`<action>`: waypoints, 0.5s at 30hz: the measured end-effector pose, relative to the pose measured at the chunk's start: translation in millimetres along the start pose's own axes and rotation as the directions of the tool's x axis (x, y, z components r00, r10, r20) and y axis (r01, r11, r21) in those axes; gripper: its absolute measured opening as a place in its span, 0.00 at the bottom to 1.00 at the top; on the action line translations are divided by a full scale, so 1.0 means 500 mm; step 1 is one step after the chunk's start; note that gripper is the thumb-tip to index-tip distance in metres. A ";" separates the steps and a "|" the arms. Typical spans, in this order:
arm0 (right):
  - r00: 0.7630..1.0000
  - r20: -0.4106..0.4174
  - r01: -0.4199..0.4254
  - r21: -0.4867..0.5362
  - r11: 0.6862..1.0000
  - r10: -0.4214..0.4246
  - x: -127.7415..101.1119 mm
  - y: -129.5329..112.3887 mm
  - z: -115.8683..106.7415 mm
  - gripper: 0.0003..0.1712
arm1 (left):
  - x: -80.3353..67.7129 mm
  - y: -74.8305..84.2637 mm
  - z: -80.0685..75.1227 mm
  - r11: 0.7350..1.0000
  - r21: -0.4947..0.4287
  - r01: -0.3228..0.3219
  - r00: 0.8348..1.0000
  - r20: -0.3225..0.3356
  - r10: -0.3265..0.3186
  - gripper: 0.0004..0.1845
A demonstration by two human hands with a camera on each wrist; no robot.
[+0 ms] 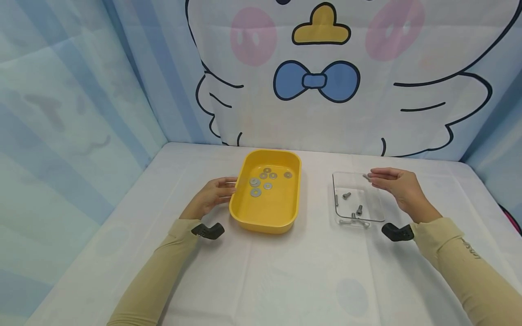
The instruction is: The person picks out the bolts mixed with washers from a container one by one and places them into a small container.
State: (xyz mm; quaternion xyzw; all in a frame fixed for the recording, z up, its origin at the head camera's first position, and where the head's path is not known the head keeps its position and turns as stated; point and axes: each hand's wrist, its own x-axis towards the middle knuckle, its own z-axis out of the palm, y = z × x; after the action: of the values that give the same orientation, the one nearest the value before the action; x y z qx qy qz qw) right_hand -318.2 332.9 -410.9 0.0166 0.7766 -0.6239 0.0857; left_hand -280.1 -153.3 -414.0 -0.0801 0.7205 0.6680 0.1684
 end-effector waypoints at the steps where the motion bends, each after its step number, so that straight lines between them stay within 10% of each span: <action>1: 1.000 -0.008 0.001 0.003 1.000 -0.001 0.009 0.012 -0.007 0.17 | 0.000 0.000 0.000 1.000 0.000 0.000 1.000 0.002 0.000 0.24; 15: 0.989 0.123 0.076 0.089 0.993 -0.087 0.021 0.025 -0.020 0.33 | -0.002 0.000 -0.002 1.000 -0.003 0.007 1.000 -0.002 -0.007 0.25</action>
State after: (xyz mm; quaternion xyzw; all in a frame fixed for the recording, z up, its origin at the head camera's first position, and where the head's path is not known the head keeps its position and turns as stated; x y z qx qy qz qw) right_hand -328.1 344.7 -422.7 -0.0513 0.7427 -0.6588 0.1086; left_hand -279.1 -154.3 -413.6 -0.0835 0.7193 0.6684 0.1701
